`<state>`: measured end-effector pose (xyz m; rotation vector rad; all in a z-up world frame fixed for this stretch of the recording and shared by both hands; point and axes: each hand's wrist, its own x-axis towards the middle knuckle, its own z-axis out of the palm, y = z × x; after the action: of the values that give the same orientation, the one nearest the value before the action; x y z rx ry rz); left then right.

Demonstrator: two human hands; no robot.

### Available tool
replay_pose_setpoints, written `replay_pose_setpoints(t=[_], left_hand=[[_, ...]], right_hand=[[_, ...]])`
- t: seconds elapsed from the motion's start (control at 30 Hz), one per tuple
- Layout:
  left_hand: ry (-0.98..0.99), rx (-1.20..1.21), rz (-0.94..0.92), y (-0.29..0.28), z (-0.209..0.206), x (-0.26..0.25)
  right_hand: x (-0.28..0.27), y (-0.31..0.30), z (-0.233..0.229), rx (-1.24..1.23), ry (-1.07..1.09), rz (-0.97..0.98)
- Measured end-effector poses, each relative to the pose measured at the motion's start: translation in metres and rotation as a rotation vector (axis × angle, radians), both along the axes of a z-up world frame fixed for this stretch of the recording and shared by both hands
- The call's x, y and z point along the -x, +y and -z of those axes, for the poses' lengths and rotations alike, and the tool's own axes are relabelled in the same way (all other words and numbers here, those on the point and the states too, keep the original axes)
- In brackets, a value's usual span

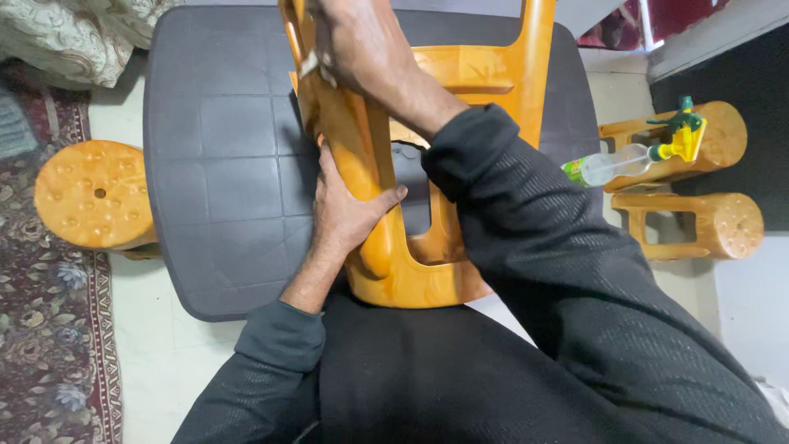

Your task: The person moves two plastic stools and a tray with cups from a table to a nearby bed. They then pick up a spray bottle and a cloth, spray a plastic stool, and wipe it down thoroughly.

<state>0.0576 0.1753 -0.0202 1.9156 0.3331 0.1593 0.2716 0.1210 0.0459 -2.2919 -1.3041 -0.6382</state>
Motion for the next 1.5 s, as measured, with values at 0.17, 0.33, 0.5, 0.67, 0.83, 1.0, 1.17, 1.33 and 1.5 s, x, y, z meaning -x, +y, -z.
replay_pose_setpoints(t=[0.17, 0.33, 0.5, 0.67, 0.83, 1.0, 1.17, 1.33, 1.5], left_hand=[[-0.029, -0.005, 0.016, 0.0, -0.001, -0.001], [-0.088, -0.027, 0.014, -0.001, 0.008, 0.0], [0.016, -0.009, 0.02, 0.002, 0.004, -0.002], [-0.089, 0.014, 0.015, 0.002, 0.002, -0.001], [-0.127, 0.012, 0.032, 0.0, 0.003, -0.002], [-0.114, 0.059, 0.06, -0.002, 0.0, 0.001], [-0.09, 0.024, 0.057, 0.003, 0.004, 0.004], [-0.117, -0.015, 0.069, 0.0, 0.003, 0.001], [-0.101, -0.017, 0.079, 0.0, 0.001, 0.0]], right_hand=[[0.019, -0.027, -0.024, -0.105, 0.258, -0.186], [-0.026, 0.002, -0.015, 0.058, 0.582, 0.164], [0.024, -0.017, -0.006, -0.149, 0.141, -0.057], [0.106, -0.062, -0.026, 0.072, 0.351, -0.124], [0.096, -0.077, -0.051, 0.001, 0.077, -0.028], [0.071, -0.063, -0.031, 0.156, -0.226, -0.011], [0.073, -0.136, -0.011, 0.155, -0.2, 0.105], [0.056, -0.206, -0.017, 0.089, -0.11, 0.357], [0.065, -0.145, 0.002, 0.062, -0.135, 0.225]])
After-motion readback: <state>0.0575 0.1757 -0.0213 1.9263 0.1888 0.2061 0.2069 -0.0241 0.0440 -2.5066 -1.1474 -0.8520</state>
